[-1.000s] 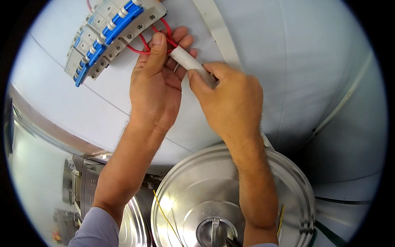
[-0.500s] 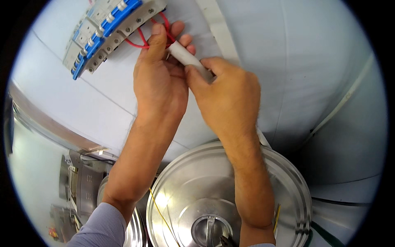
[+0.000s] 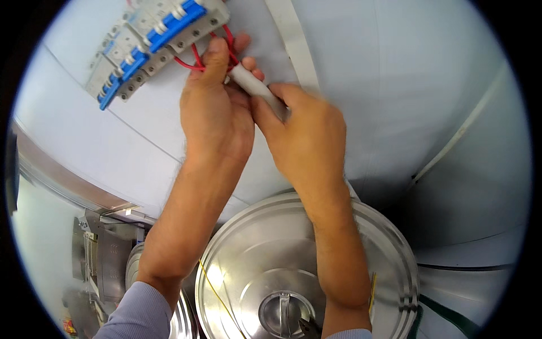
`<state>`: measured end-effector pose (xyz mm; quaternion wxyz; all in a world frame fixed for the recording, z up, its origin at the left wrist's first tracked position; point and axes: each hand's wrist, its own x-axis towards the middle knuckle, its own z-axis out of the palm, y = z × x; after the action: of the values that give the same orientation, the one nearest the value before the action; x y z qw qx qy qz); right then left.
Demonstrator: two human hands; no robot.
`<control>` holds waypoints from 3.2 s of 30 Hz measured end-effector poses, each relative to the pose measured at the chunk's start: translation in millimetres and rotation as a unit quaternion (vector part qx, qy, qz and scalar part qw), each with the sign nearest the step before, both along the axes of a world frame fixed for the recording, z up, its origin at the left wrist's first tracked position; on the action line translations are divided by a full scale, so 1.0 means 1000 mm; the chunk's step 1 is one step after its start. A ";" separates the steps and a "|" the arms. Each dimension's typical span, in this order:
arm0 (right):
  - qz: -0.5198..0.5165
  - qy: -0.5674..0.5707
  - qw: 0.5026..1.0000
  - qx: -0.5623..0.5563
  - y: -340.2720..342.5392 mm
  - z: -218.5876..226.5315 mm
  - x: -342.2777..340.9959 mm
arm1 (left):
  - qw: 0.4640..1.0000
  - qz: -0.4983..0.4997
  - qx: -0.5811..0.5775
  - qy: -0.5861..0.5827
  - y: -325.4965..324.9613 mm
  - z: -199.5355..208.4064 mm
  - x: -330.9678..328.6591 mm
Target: The person uses a screwdriver to tighten red wires into a wall-mounted electrical distribution box. They then use pliers to strip the insulation from a yellow wire and insert it into the same box.
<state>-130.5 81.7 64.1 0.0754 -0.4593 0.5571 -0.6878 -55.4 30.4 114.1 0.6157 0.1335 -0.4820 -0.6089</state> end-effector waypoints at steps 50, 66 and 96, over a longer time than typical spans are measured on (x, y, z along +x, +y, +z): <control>-0.154 0.236 0.951 -0.131 0.133 0.075 0.066 | 0.986 -0.095 0.061 0.124 -0.009 -0.001 0.009; -0.196 0.560 0.805 -0.011 0.137 0.096 0.072 | 0.980 -0.097 0.066 0.163 -0.012 -0.006 0.006; -0.220 0.470 0.850 0.089 0.139 0.116 0.099 | 0.996 0.008 0.063 0.065 -0.013 -0.024 -0.002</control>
<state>-31.2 220.6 180.1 -0.3083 -0.5846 0.6712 -0.3358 -57.3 17.7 90.5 0.6408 0.1358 -0.4007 -0.6407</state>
